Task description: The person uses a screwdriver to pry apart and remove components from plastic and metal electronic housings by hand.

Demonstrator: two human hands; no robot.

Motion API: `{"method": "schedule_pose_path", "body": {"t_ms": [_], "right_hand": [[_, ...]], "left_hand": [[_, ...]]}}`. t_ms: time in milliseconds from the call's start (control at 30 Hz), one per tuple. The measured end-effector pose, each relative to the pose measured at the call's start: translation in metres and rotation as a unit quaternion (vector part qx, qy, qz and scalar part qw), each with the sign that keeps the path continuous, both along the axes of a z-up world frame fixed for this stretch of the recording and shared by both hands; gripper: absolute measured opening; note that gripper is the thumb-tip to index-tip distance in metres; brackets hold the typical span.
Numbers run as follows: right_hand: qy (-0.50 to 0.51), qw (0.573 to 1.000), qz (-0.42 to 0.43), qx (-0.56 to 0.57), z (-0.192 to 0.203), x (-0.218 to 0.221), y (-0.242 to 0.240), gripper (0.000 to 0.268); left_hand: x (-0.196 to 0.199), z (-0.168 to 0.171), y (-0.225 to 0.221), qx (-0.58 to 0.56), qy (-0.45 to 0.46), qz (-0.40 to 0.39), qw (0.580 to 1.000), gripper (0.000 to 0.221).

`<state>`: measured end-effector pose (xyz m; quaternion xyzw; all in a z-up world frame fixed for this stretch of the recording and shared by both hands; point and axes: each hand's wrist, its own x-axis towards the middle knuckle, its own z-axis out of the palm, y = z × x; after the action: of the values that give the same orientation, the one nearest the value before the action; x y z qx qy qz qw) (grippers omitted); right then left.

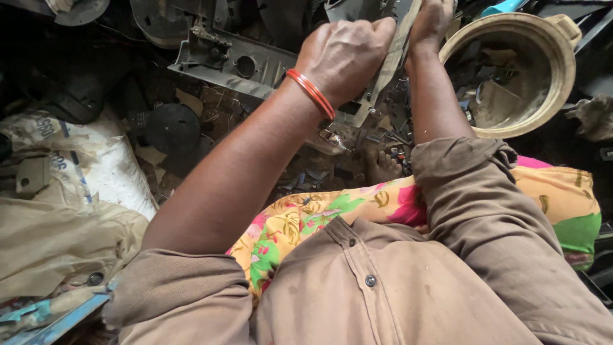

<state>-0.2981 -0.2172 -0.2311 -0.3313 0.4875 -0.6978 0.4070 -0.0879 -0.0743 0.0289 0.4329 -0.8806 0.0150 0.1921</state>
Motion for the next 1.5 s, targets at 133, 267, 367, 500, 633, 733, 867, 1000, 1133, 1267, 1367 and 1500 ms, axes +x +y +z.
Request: {"method": "schedule_pose_path", "body": {"t_ms": [133,267,367,500,633,733,867,1000,1133,1267,1367,1500], "right_hand": [[-0.012,1.0,-0.001,0.005,-0.002,0.002,0.0,0.03],[-0.021,1.0,-0.003,0.005,-0.001,0.004,-0.002,0.029],[-0.036,0.999,-0.006,0.011,-0.003,0.007,-0.004,0.029],[-0.051,0.998,-0.003,0.026,-0.01,0.01,-0.004,0.029],[-0.078,0.996,-0.003,0.035,-0.013,0.014,-0.011,0.029],[-0.05,0.998,-0.027,0.039,-0.008,0.016,-0.012,0.029],[0.056,0.995,-0.06,0.049,0.006,0.022,-0.002,0.038],[0.11,0.985,-0.08,0.109,0.013,0.032,0.001,0.047],[0.115,0.978,-0.079,0.157,0.024,0.038,0.006,0.054],[0.113,0.988,-0.08,0.062,0.038,0.047,0.018,0.06],[0.057,0.993,-0.052,0.084,0.052,0.051,0.027,0.059],[0.021,0.994,-0.056,0.096,0.061,0.045,0.027,0.049]], "left_hand": [[-0.007,0.001,0.001,0.023,0.004,0.026,0.999,0.008],[-0.015,0.003,0.001,0.037,-0.001,0.043,0.998,0.013],[-0.023,0.002,0.006,0.056,0.01,0.075,0.996,0.018],[-0.031,-0.004,0.006,0.053,0.027,0.112,0.992,0.025],[-0.036,-0.009,0.007,0.038,0.041,0.131,0.99,0.026],[-0.031,-0.01,0.002,0.036,0.027,0.151,0.988,0.021],[-0.024,-0.01,0.002,-0.018,-0.104,0.105,0.989,0.008],[0.005,0.007,-0.012,-0.079,-0.299,0.033,0.95,0.018],[0.029,0.03,-0.006,0.069,-0.433,-0.03,0.898,0.018],[0.014,0.039,-0.013,0.157,-0.4,0.033,0.903,0.022],[-0.007,0.039,-0.026,0.168,-0.375,0.046,0.911,0.024],[-0.029,0.049,-0.039,0.24,-0.312,0.121,0.911,0.02]]}}
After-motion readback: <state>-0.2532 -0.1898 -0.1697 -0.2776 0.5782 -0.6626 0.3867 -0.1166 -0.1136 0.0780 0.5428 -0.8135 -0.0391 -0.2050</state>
